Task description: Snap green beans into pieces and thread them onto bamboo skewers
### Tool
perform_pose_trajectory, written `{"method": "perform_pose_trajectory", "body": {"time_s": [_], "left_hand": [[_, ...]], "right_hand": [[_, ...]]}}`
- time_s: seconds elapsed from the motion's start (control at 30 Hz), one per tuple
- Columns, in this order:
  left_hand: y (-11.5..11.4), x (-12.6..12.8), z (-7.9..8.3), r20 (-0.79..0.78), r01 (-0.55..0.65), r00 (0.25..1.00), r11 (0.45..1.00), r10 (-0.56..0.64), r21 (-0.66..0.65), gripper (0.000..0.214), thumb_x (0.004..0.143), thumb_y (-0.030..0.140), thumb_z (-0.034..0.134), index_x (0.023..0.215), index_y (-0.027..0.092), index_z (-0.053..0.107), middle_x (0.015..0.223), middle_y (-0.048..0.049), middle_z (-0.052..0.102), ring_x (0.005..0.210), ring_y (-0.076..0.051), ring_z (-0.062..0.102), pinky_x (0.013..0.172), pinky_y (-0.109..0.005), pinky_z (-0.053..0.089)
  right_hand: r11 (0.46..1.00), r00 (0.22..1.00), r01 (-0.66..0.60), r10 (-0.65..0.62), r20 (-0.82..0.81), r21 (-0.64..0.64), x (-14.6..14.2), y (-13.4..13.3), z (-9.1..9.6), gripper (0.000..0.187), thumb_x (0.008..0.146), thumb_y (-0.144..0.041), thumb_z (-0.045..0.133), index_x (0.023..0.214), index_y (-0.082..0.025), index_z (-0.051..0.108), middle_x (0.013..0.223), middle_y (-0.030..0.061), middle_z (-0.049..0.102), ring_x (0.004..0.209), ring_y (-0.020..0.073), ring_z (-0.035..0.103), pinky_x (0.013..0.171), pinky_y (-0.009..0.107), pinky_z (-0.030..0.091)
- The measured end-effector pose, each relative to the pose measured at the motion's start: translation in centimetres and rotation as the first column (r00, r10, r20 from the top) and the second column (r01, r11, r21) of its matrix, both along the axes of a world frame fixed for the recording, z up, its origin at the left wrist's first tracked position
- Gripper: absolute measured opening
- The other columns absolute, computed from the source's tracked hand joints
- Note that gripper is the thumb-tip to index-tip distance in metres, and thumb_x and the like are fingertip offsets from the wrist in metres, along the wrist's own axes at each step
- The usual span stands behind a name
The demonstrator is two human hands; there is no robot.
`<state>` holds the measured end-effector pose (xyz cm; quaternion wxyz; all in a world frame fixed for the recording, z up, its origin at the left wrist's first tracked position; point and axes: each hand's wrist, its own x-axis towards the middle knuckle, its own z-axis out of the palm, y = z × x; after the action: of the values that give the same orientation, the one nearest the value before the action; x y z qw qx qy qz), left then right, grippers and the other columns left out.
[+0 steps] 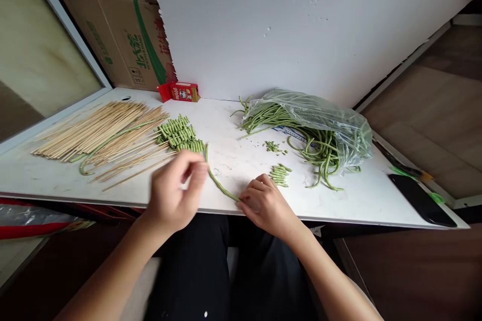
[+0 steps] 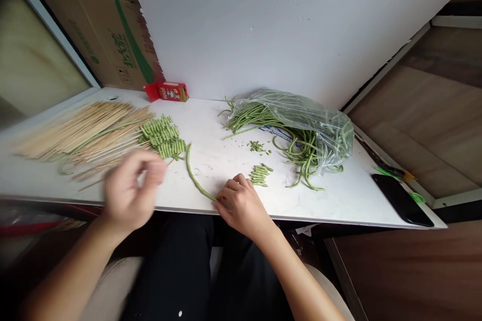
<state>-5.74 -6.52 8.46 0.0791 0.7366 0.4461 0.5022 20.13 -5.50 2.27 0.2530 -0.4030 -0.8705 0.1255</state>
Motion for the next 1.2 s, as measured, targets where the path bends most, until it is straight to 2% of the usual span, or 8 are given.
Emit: {"method": "perform_pose_trajectory", "body": {"time_s": [0.03, 0.17, 0.33, 0.6, 0.73, 0.9, 1.07, 1.2], "left_hand": [[0.6, 0.5, -0.4, -0.051, 0.037, 0.998, 0.999, -0.038, -0.021, 0.014, 0.107, 0.030, 0.060, 0.110, 0.019, 0.069, 0.092, -0.0028, 0.071, 0.082, -0.016, 0.065, 0.076, -0.031, 0.054], [2.2, 3.0, -3.1, -0.283, 0.212, 0.922, 0.957, -0.263, -0.198, 0.016, 0.106, 0.033, 0.062, 0.115, 0.021, 0.069, 0.112, -0.0067, 0.074, 0.108, -0.024, 0.067, 0.094, -0.040, 0.049], [1.8, 5.0, -5.2, -0.154, 0.242, 0.944, 0.929, -0.293, -0.281, 0.013, 0.106, 0.032, 0.063, 0.106, 0.022, 0.070, 0.105, -0.0038, 0.078, 0.098, -0.022, 0.071, 0.095, -0.040, 0.047], [1.2, 5.9, -5.5, 0.054, 0.380, 0.923, 0.882, -0.381, -0.277, 0.020, 0.103, 0.014, 0.062, 0.086, 0.019, 0.069, 0.090, -0.0024, 0.073, 0.085, -0.018, 0.067, 0.083, -0.031, 0.050], [1.4, 5.9, -6.0, 0.022, 0.411, 0.909, 0.887, -0.416, -0.212, 0.031, 0.095, -0.004, 0.053, 0.080, 0.019, 0.066, 0.081, -0.0008, 0.068, 0.081, -0.016, 0.064, 0.083, -0.031, 0.049], [1.4, 5.7, -6.1, -0.029, 0.436, 0.894, 0.883, -0.447, -0.173, 0.034, 0.089, -0.009, 0.049, 0.077, 0.018, 0.065, 0.081, -0.0003, 0.069, 0.081, -0.016, 0.064, 0.084, -0.031, 0.048], [1.2, 6.0, -6.1, -0.082, 0.462, 0.873, 0.869, -0.480, -0.177, 0.032, 0.092, -0.006, 0.051, 0.078, 0.019, 0.067, 0.077, 0.0009, 0.070, 0.078, -0.015, 0.062, 0.084, -0.032, 0.047], [1.4, 5.2, -5.2, -0.134, 0.451, 0.874, 0.883, -0.467, -0.132, 0.034, 0.090, -0.008, 0.047, 0.077, 0.019, 0.065, 0.075, 0.0003, 0.067, 0.077, -0.016, 0.061, 0.081, -0.033, 0.046]], "right_hand": [[1.000, 1.000, 0.009, -0.009, 0.005, 0.020, 0.1, 0.1, 0.1, 0.002, 0.096, -0.025, 0.075, 0.097, -0.024, 0.074, 0.093, 0.0085, 0.071, 0.099, 0.0296, 0.057, 0.089, 0.046, 0.052], [0.994, 0.997, 0.067, -0.063, -0.042, 0.091, 0.5, 0.3, 0.9, 0.003, 0.101, -0.022, 0.069, 0.103, -0.025, 0.070, 0.094, 0.0075, 0.073, 0.100, 0.0301, 0.059, 0.086, 0.047, 0.051], [0.991, 0.982, 0.058, -0.036, -0.187, 0.118, 0.6, 0.1, 2.2, 0.009, 0.103, -0.021, 0.066, 0.109, -0.027, 0.068, 0.095, 0.0076, 0.073, 0.099, 0.0296, 0.060, 0.086, 0.047, 0.051], [0.996, 0.962, -0.003, 0.027, -0.271, 0.088, 0.6, -0.3, 2.3, 0.032, 0.098, 0.000, 0.055, 0.105, -0.028, 0.068, 0.093, 0.0064, 0.071, 0.101, 0.0293, 0.058, 0.086, 0.046, 0.051], [0.998, 0.961, -0.031, 0.046, -0.272, 0.060, 0.6, -0.4, 2.4, 0.037, 0.095, 0.003, 0.049, 0.097, -0.027, 0.069, 0.089, 0.0060, 0.070, 0.099, 0.0290, 0.059, 0.086, 0.047, 0.051], [0.993, 0.950, -0.105, 0.082, -0.302, -0.059, 1.2, -0.2, 2.8, 0.036, 0.093, 0.003, 0.049, 0.096, -0.027, 0.070, 0.089, 0.0061, 0.070, 0.097, 0.0276, 0.058, 0.083, 0.044, 0.054], [0.957, 0.936, -0.211, 0.138, -0.325, -0.200, 1.9, 0.1, 3.2, 0.024, 0.101, -0.009, 0.055, 0.090, -0.026, 0.068, 0.088, 0.0057, 0.070, 0.101, 0.0273, 0.058, 0.086, 0.044, 0.052], [0.931, 0.910, -0.258, 0.144, -0.388, -0.259, 3.2, 0.5, 3.7, 0.026, 0.109, -0.034, 0.055, 0.088, -0.025, 0.068, 0.085, 0.0065, 0.068, 0.096, 0.0270, 0.060, 0.089, 0.045, 0.051]]}}
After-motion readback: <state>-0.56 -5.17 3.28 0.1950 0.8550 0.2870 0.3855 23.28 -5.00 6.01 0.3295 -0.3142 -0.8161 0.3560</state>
